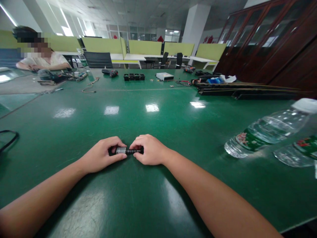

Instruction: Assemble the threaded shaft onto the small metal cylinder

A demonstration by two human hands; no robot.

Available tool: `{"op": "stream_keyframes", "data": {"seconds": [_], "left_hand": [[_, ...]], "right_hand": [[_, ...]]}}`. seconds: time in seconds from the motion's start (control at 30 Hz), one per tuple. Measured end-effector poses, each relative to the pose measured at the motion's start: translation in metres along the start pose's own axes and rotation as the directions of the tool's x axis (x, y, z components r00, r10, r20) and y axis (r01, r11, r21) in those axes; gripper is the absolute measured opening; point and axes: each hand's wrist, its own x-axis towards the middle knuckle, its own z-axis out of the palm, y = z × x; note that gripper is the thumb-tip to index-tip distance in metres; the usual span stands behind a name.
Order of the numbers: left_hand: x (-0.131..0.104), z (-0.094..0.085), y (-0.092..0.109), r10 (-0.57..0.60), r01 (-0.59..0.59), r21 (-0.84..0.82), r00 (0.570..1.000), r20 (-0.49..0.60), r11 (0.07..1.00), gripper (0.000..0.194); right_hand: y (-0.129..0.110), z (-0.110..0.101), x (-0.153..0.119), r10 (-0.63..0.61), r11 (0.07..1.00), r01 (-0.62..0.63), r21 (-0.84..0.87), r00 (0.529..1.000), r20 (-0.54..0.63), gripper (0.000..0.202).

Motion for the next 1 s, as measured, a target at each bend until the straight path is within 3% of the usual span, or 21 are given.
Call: {"op": "stream_keyframes", "data": {"seconds": [1.0], "left_hand": [[-0.0005, 0.0008, -0.0009, 0.003, -0.003, 0.010, 1.000, -0.002, 1.000, 0.027]], "right_hand": [[0.0020, -0.0008, -0.0010, 0.009, 0.999, -0.010, -0.033, 1.000, -0.019, 0.011]]}}
